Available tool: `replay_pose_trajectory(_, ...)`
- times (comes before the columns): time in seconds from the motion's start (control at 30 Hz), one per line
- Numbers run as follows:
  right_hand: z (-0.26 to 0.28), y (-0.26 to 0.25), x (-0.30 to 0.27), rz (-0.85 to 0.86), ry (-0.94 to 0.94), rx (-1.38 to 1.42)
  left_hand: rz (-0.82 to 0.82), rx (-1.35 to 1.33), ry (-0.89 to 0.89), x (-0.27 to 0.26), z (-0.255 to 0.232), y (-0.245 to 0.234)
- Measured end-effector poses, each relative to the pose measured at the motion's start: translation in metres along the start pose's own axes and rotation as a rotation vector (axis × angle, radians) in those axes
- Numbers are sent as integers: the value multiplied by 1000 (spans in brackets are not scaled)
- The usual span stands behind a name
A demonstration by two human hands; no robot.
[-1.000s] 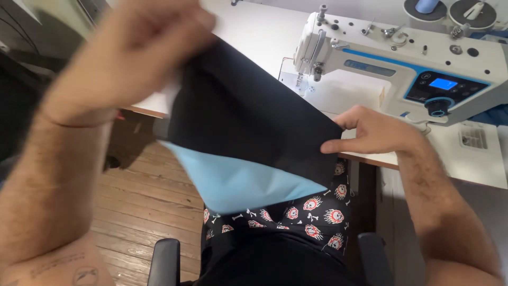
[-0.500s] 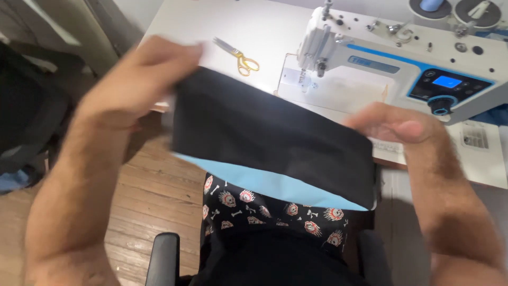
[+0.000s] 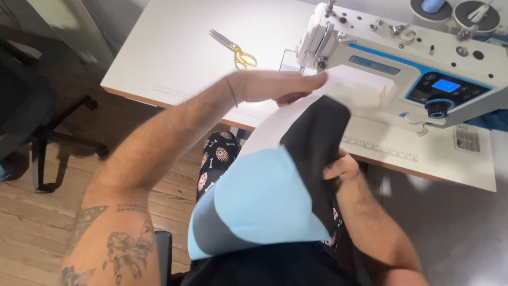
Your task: Cutting fabric with scissors and aligning it on a sewing machine table.
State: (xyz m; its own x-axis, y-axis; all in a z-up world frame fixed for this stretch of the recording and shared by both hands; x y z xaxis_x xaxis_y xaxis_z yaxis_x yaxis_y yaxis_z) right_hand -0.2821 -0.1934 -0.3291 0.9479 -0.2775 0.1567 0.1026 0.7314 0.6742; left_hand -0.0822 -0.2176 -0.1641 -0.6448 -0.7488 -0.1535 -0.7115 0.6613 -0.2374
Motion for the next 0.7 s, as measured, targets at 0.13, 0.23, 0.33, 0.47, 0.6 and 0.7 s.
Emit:
replay_pose_trajectory(0.13,1,6,-5,24,-177,90,-18,-120,39,-16,16,14)
replay_pose_trajectory(0.23,21,33,2,-49,-285,56,17,-163,86,-31,0,24)
replay_pose_trajectory(0.33,33,33,-1,-186,-318,-5,40,-224,157,-40,-12,26)
replay_pose_trajectory(0.47,54,55,13,-470,-257,-137,-113,-151,-192,-45,-5,8)
replay_pose_trajectory(0.6,52,74,28,-712,-138,-168,-26,110,-389,-41,-10,-15)
replay_pose_trajectory(0.7,39,50,38,-752,-102,-120,-10,331,-408,1,31,-73)
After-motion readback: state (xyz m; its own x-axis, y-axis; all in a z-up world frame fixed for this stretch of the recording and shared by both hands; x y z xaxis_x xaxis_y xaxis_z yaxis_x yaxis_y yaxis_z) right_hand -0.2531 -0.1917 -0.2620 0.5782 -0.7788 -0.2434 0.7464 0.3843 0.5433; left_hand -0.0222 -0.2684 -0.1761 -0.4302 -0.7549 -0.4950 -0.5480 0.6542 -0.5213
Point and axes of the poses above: each hand's wrist, its own x-axis towards the middle knuckle, its own y-axis out of the palm, z = x × y, the point moved 8 cm from there along x, towards the middle knuckle, and after that the axes turned 5 degrees about x, right-handed, at the moved point
